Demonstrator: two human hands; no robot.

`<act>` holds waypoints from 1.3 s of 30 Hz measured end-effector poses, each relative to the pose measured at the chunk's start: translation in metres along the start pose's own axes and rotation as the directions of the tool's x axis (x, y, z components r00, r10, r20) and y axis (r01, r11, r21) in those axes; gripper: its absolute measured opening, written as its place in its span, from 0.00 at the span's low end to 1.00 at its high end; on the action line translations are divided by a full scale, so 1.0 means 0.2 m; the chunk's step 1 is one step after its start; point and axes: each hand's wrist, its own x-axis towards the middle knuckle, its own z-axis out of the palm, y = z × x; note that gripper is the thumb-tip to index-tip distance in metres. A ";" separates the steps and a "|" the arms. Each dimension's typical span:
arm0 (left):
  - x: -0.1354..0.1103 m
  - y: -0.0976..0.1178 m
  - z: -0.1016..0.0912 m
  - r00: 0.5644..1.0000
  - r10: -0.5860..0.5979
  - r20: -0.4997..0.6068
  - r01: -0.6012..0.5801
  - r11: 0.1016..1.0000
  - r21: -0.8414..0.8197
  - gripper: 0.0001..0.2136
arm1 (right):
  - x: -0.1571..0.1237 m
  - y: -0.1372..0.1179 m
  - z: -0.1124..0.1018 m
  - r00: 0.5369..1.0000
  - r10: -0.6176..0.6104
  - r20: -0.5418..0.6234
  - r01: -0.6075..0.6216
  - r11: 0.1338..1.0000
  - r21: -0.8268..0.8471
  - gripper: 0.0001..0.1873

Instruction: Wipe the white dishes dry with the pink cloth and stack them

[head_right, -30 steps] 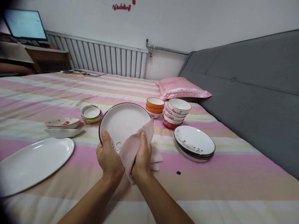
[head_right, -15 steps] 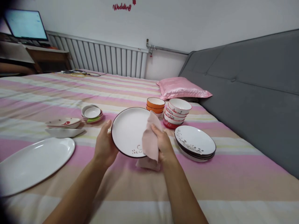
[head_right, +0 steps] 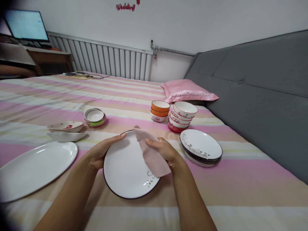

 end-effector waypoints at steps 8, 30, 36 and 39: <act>0.01 -0.01 -0.01 0.999 0.035 -0.027 -0.028 0.978 0.206 0.18 | 0.01 0.01 -0.01 1.000 -0.021 -0.015 0.020 0.998 -0.058 0.17; 0.08 -0.01 0.02 0.921 0.254 -0.295 -0.274 0.961 -0.029 0.18 | 0.08 0.03 0.06 0.941 -0.211 -0.264 0.228 0.973 0.035 0.18; 0.11 -0.03 0.04 0.871 0.326 -0.366 -0.394 0.910 -0.127 0.16 | 0.11 0.07 0.11 0.900 -0.236 -0.367 0.299 0.946 0.125 0.20; 0.13 -0.04 0.04 0.833 0.372 -0.410 -0.463 0.874 -0.149 0.16 | 0.11 0.09 0.15 0.890 -0.262 -0.372 0.344 0.923 0.174 0.20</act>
